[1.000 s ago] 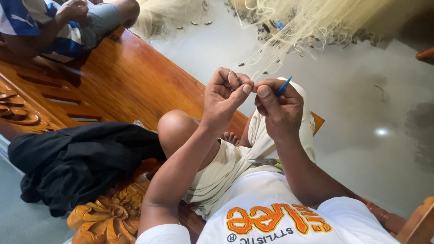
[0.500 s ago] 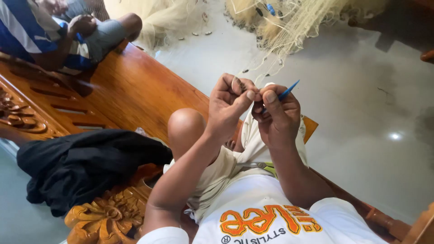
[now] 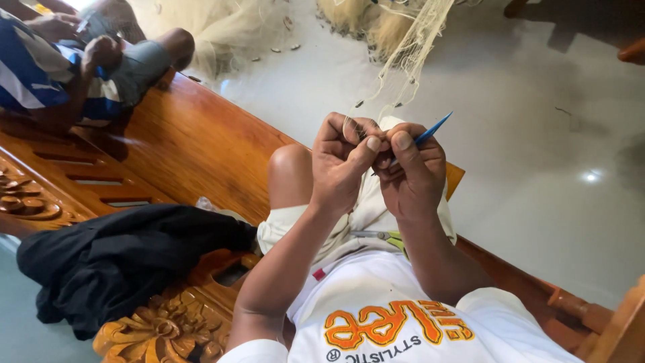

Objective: Repairing a fishing net using a shuttle and scissors

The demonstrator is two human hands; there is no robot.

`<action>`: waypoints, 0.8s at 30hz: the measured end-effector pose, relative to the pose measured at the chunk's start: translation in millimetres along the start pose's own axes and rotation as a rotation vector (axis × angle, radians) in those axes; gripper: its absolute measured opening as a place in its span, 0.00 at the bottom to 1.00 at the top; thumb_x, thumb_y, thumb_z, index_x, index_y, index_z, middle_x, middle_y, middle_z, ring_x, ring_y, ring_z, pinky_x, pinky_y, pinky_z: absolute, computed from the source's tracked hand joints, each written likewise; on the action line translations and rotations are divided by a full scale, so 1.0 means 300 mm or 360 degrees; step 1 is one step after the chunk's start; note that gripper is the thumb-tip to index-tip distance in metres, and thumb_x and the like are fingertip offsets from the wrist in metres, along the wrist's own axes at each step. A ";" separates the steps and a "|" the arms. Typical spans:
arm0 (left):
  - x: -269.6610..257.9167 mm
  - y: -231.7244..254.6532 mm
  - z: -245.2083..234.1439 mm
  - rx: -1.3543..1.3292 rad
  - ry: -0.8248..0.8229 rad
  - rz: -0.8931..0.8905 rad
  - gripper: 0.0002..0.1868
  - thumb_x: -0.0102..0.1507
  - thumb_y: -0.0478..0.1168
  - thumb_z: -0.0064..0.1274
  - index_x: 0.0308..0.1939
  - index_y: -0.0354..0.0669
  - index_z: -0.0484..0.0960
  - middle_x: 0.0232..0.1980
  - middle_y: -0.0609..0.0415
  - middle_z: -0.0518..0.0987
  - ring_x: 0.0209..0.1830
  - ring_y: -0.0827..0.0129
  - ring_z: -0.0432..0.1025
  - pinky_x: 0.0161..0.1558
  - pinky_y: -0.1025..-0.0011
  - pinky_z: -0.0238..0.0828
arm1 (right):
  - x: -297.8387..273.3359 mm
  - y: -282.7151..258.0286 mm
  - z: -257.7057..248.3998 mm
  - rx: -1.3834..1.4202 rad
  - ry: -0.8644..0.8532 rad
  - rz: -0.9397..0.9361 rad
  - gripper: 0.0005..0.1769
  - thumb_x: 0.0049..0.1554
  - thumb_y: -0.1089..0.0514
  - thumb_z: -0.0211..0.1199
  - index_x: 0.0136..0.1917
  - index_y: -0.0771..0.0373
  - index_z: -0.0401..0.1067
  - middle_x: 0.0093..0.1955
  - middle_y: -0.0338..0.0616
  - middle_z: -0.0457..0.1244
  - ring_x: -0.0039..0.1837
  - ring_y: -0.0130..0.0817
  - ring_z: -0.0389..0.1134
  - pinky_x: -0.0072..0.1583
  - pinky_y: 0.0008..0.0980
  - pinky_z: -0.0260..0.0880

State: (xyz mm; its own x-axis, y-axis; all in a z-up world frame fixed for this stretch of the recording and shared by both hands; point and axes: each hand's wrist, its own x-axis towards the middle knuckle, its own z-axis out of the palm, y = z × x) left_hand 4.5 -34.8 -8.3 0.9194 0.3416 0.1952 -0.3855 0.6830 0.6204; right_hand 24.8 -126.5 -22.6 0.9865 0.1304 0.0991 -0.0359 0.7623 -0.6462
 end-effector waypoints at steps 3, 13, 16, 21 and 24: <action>-0.002 0.000 0.003 -0.0026 -0.0046 0.0023 0.14 0.63 0.25 0.56 0.38 0.38 0.64 0.39 0.37 0.77 0.37 0.63 0.78 0.30 0.72 0.78 | -0.008 -0.012 0.006 -0.0014 -0.0017 0.0001 0.06 0.60 0.64 0.61 0.46 0.70 0.71 0.37 0.56 0.65 0.34 0.28 0.66 0.32 0.18 0.65; -0.039 0.026 -0.016 -0.0025 -0.0016 0.0055 0.14 0.62 0.26 0.56 0.37 0.37 0.64 0.38 0.37 0.77 0.36 0.63 0.77 0.29 0.71 0.79 | -0.046 -0.001 0.016 -0.0091 -0.0032 0.0053 0.06 0.59 0.63 0.62 0.45 0.70 0.71 0.36 0.55 0.65 0.33 0.28 0.65 0.32 0.18 0.64; -0.052 0.035 -0.032 -0.0033 0.0019 0.0053 0.15 0.62 0.26 0.56 0.37 0.38 0.63 0.36 0.36 0.76 0.34 0.63 0.75 0.31 0.70 0.76 | -0.056 0.005 0.009 -0.0166 -0.0068 0.0078 0.05 0.59 0.64 0.61 0.45 0.70 0.69 0.36 0.54 0.63 0.34 0.28 0.63 0.31 0.18 0.61; -0.045 0.030 -0.093 0.0024 0.0092 0.0103 0.16 0.62 0.28 0.57 0.37 0.43 0.63 0.37 0.44 0.77 0.39 0.67 0.72 0.41 0.73 0.70 | -0.065 -0.047 0.028 -0.0713 -0.0400 -0.0074 0.41 0.63 0.30 0.43 0.56 0.72 0.72 0.50 0.49 0.63 0.42 0.23 0.60 0.41 0.16 0.60; -0.050 0.048 -0.089 0.0004 0.0136 0.0113 0.15 0.62 0.29 0.57 0.37 0.45 0.63 0.37 0.47 0.76 0.44 0.65 0.72 0.49 0.72 0.66 | -0.059 -0.120 0.061 -0.1354 -0.0537 -0.0335 0.29 0.70 0.49 0.40 0.58 0.73 0.75 0.49 0.52 0.60 0.44 0.29 0.56 0.46 0.25 0.60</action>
State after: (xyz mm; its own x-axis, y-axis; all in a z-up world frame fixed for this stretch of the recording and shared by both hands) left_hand -17.1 -12.8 -22.6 0.8795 0.4432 0.1734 -0.4494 0.6534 0.6092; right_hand 5.7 -144.5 12.7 0.8561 0.3210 0.4050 0.3984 0.0891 -0.9129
